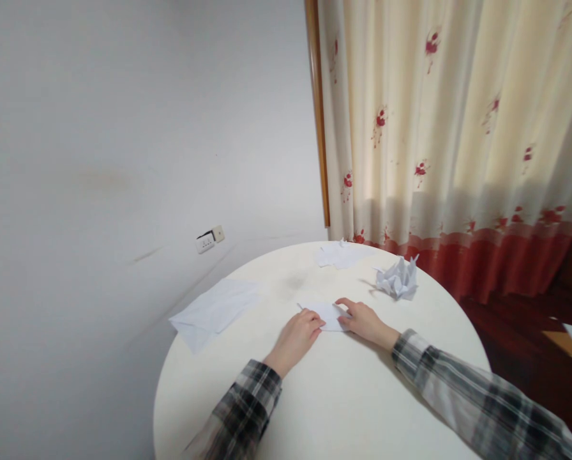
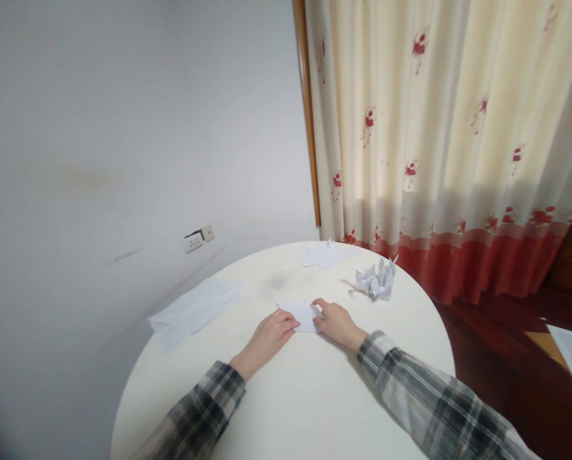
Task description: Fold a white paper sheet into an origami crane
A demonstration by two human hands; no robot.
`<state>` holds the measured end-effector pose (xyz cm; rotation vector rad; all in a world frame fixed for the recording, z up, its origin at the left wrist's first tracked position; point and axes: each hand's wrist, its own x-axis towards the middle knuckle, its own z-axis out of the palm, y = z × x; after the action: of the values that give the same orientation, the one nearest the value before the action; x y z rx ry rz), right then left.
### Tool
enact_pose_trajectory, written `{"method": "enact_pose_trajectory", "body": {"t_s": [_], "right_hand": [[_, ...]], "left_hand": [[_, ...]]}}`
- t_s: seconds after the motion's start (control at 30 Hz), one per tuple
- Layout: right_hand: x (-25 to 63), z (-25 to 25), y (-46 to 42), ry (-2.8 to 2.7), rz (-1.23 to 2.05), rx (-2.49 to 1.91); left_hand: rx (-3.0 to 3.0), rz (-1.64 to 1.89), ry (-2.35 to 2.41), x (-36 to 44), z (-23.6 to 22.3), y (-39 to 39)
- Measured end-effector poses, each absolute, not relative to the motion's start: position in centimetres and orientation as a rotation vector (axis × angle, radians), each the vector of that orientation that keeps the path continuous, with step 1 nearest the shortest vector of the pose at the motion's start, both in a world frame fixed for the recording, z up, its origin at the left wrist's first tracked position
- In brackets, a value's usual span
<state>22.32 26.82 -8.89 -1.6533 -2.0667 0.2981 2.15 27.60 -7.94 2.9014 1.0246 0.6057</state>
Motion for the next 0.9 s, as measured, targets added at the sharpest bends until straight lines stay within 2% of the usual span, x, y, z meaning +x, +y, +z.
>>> {"method": "enact_pose_trajectory", "body": {"t_s": [0.37, 0.6, 0.9], "right_hand": [[21.9, -8.0, 26.1, -2.095, 0.4, -1.529], [22.1, -8.5, 26.5, -2.016, 0.242, -1.508], [22.0, -8.7, 26.6, -2.026, 0.173, -1.259]], "left_hand": [[2.938, 0.541, 1.161, 2.2, -7.9, 27.4], [2.946, 0.534, 1.091, 2.1, -8.4, 27.7], [2.986, 0.467, 1.137, 2.2, -8.7, 28.8]]}}
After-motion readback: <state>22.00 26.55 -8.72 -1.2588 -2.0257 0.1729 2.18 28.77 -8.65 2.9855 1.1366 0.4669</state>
